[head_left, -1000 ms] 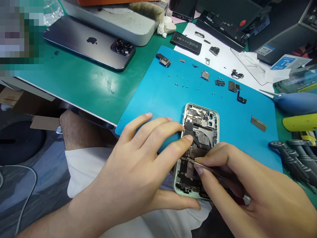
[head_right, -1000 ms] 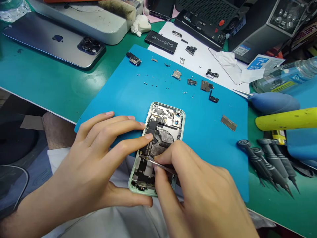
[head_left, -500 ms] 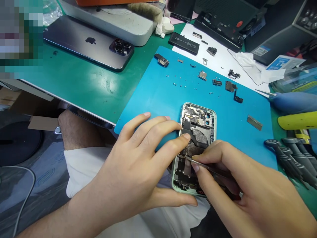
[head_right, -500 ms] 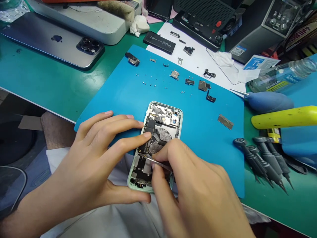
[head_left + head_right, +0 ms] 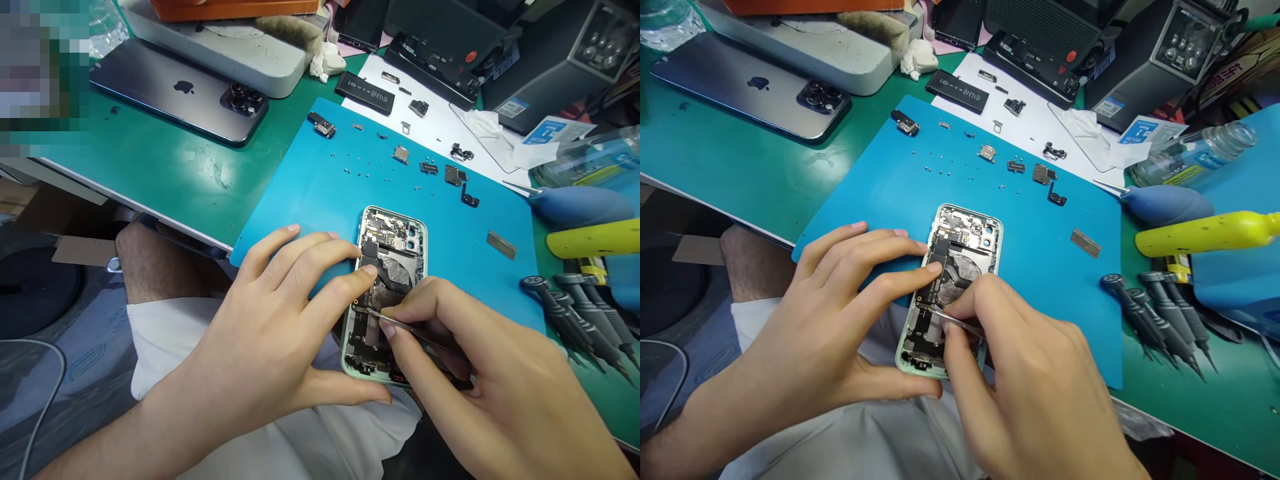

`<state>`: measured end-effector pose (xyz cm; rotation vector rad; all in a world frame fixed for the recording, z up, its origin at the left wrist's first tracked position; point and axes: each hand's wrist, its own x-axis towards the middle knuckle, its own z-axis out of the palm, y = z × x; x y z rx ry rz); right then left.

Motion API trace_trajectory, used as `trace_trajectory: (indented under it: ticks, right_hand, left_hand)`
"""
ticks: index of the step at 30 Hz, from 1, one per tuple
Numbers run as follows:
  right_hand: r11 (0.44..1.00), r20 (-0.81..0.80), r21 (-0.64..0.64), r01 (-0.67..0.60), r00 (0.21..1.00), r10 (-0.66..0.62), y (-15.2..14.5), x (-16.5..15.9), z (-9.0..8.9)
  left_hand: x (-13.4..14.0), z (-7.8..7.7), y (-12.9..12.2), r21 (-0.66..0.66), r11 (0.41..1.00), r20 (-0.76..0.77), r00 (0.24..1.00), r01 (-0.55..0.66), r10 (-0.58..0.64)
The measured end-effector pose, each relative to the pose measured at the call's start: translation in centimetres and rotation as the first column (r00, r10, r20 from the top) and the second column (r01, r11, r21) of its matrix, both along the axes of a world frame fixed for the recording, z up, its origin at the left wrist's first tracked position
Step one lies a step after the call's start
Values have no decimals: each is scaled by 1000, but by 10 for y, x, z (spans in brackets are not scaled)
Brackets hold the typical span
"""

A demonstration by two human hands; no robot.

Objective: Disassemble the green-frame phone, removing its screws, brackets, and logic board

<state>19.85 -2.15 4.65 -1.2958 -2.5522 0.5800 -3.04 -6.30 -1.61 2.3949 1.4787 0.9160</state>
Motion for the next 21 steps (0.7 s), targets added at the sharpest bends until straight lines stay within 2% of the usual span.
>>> trace_trajectory:
  ticks: [21]
  right_hand:
    - [1000, 27, -9, 23, 999, -22, -2, 0, 0]
  left_hand:
    - [1, -2, 0, 2, 1000, 3, 1000, -10, 10]
